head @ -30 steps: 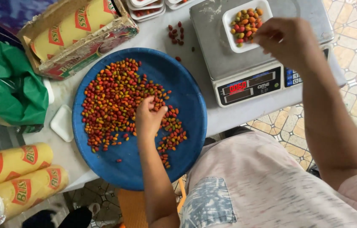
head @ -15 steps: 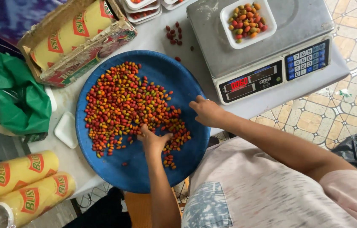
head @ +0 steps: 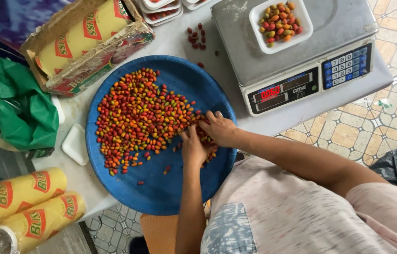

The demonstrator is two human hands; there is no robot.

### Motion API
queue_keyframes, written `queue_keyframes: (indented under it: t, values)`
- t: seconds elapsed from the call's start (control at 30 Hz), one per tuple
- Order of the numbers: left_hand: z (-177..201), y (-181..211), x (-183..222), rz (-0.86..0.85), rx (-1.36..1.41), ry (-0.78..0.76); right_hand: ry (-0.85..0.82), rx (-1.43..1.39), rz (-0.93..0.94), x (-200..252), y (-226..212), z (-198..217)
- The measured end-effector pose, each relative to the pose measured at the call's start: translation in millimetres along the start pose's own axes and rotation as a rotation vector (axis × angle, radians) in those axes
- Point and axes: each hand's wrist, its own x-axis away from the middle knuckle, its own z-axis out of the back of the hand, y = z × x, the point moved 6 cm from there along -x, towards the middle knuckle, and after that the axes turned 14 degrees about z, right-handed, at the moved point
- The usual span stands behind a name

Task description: The person transfers small, colorful coffee cherries from a blue tray into white plastic containers placed on a digital scale. They add or remove individual cherries to reach a target weight, then move the filled container aside and repeat the process with a new container.

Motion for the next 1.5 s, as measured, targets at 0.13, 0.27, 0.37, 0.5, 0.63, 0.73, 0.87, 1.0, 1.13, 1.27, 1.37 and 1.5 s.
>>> queue_keyframes:
  t: [0.13,0.27,0.37,0.5,0.63,0.73,0.87,1.0,1.13,1.27,1.37,1.5]
  values:
    - [-12,-14,-7,0.023,-0.079,-0.043,-0.023,-0.057,-0.016,-3,-2,-1]
    - [-25,-23,-23,-0.009,0.009,-0.035,-0.036,-0.101,-0.013,-4,-2,-17]
    - [-37,-30,-47,-0.078,0.081,-0.01,0.028,-0.153,-0.013,-17,8,-52]
    - [-33,-30,-43,-0.081,0.187,0.007,-0.076,0.153,0.122,-28,17,-70]
    - [-30,-34,-45,-0.068,0.265,-0.007,0.226,-0.738,-0.051,-24,30,-59]
    - [-27,-32,-45,-0.025,0.339,-0.047,0.289,-0.987,-0.199,-8,22,-29]
    - [-15,-9,-24,0.041,0.468,-0.117,0.392,-1.428,-0.527,2,24,-35]
    - [-8,0,-23,0.006,0.55,-0.113,0.442,-1.844,-0.682,-10,44,-61]
    - [-3,9,-20,-0.055,0.574,-0.063,0.304,-2.106,-0.789,-1,28,-45]
    - [2,20,-17,-0.048,0.505,-0.055,0.315,-2.302,-0.702,-19,26,-70]
    - [-5,12,-26,-0.031,0.525,-0.073,0.375,-2.281,-0.732,-12,28,-71]
    - [-6,4,-33,-0.074,0.574,-0.104,0.379,-2.262,-0.727,-8,24,-57]
